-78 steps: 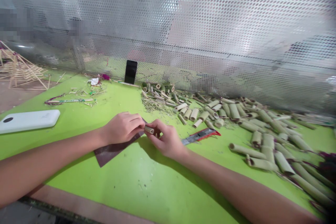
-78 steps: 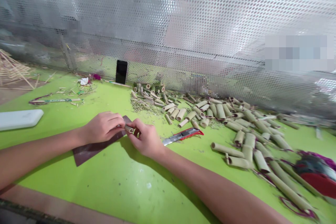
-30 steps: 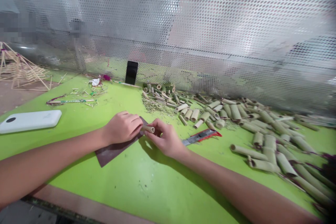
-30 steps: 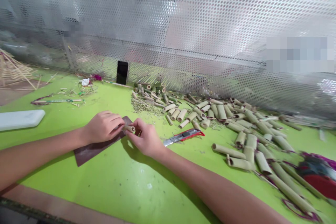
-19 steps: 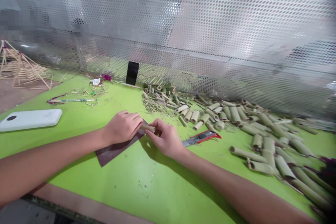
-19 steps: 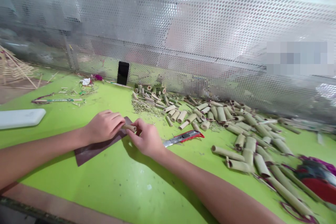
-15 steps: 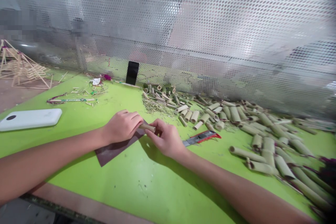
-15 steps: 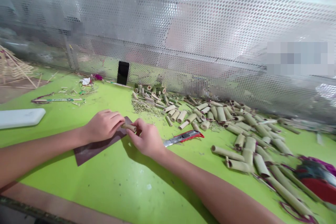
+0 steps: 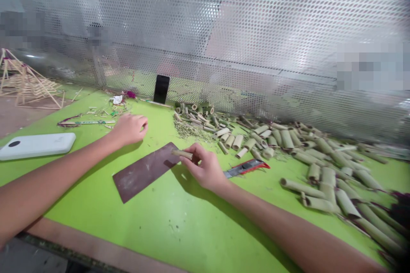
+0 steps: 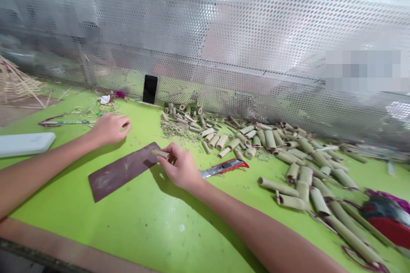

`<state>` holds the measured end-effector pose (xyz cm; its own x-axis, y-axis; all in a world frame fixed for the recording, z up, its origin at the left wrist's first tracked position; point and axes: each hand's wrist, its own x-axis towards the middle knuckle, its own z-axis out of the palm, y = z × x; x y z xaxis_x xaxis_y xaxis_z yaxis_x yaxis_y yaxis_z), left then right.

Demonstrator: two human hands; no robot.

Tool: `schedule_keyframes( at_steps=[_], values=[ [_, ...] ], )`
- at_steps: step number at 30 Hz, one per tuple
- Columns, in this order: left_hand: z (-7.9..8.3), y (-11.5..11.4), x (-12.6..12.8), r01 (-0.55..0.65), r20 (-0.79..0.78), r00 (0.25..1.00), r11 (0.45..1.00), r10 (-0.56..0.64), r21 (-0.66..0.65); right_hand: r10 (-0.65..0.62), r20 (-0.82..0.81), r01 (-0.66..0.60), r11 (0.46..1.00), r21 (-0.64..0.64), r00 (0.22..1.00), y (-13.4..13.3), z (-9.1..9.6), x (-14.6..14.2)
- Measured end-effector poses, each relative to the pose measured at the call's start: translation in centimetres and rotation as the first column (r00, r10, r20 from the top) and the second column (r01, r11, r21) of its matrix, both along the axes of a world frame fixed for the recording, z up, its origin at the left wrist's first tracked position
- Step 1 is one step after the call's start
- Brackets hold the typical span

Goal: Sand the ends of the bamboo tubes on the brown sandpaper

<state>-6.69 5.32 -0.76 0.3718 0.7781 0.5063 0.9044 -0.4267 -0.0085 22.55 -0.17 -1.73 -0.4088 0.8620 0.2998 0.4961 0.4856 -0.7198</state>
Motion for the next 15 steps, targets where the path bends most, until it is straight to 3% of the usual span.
schedule_keyframes(
  at_steps=[4,7,11,15],
  values=[
    [-0.4,1.6,-2.2,-0.067,-0.025,0.997,0.998,0.067,0.014,0.016,-0.044,-0.018,0.999,-0.042,0.999,-0.1,0.2,0.0],
    [-0.4,1.9,-2.6,-0.046,-0.03,0.998,0.998,0.047,0.048,0.027,-0.076,-0.034,0.995,-0.095,0.997,-0.1,0.3,0.0],
    [-0.2,0.5,-0.4,0.101,-0.021,0.995,0.993,-0.1,0.068,0.049,-0.071,-0.055,0.994,-0.09,0.996,-0.2,0.2,-0.1],
    [0.3,-2.7,3.4,0.283,0.008,0.959,0.957,-0.284,0.06,0.066,-0.072,-0.071,0.995,-0.069,0.995,-0.2,0.1,-0.1]
  ],
)
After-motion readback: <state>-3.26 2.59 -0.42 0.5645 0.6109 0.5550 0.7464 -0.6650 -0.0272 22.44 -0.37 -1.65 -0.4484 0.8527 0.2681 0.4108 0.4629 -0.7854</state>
